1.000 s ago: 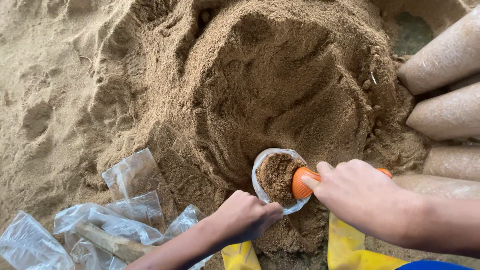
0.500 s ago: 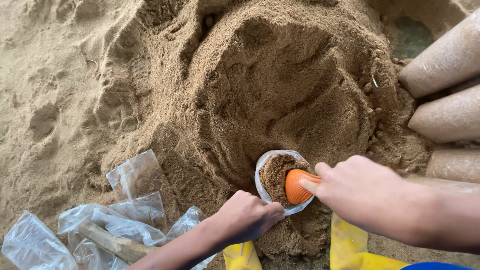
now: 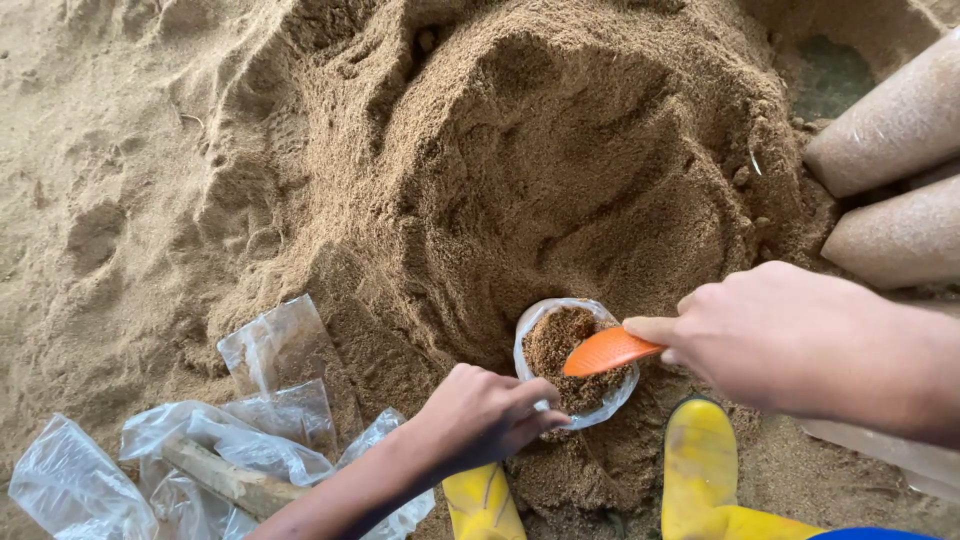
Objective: Filling a plastic bag with granular material using a small hand scoop
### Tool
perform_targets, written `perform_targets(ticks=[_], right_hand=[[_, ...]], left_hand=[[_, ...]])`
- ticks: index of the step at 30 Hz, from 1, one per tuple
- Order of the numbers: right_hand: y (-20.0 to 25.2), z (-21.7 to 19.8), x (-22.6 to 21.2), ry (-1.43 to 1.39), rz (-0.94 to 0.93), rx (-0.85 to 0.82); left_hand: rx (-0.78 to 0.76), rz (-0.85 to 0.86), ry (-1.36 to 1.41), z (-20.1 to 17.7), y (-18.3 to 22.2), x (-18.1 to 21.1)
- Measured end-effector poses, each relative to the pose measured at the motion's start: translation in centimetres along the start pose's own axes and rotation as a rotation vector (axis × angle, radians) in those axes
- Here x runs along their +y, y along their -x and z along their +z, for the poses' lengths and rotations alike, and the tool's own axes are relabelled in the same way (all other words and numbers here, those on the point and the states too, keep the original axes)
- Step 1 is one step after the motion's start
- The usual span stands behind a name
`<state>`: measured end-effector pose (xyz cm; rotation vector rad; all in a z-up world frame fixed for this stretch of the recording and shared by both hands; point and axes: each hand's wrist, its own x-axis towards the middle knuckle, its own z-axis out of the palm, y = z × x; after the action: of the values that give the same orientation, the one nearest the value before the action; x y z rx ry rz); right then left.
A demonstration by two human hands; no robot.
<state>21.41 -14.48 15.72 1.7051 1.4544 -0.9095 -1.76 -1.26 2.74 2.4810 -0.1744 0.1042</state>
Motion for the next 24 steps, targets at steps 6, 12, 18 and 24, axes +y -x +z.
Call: perform_targets(ticks=[6, 12, 18, 24], right_hand=[[-3.5, 0.7, 1.0, -0.175, -0.174, 0.012], [-8.4, 2.9, 1.3, -0.287, -0.272, 0.054], [-9.9, 3.9, 0.8, -0.299, -0.260, 0.058], [-11.2, 5.1, 0.3, -0.265, -0.153, 0.092]], left_hand=[[0.240, -0.008, 0.076, -1.7, -1.7, 0.3], [0.265, 0.177, -0.092, -2.0, -2.7, -0.4], [0.114, 0.234, -0.259, 0.8, -1.7, -1.3], [-0.012, 0.127, -0.353, 2.2, -1.5, -0.6]])
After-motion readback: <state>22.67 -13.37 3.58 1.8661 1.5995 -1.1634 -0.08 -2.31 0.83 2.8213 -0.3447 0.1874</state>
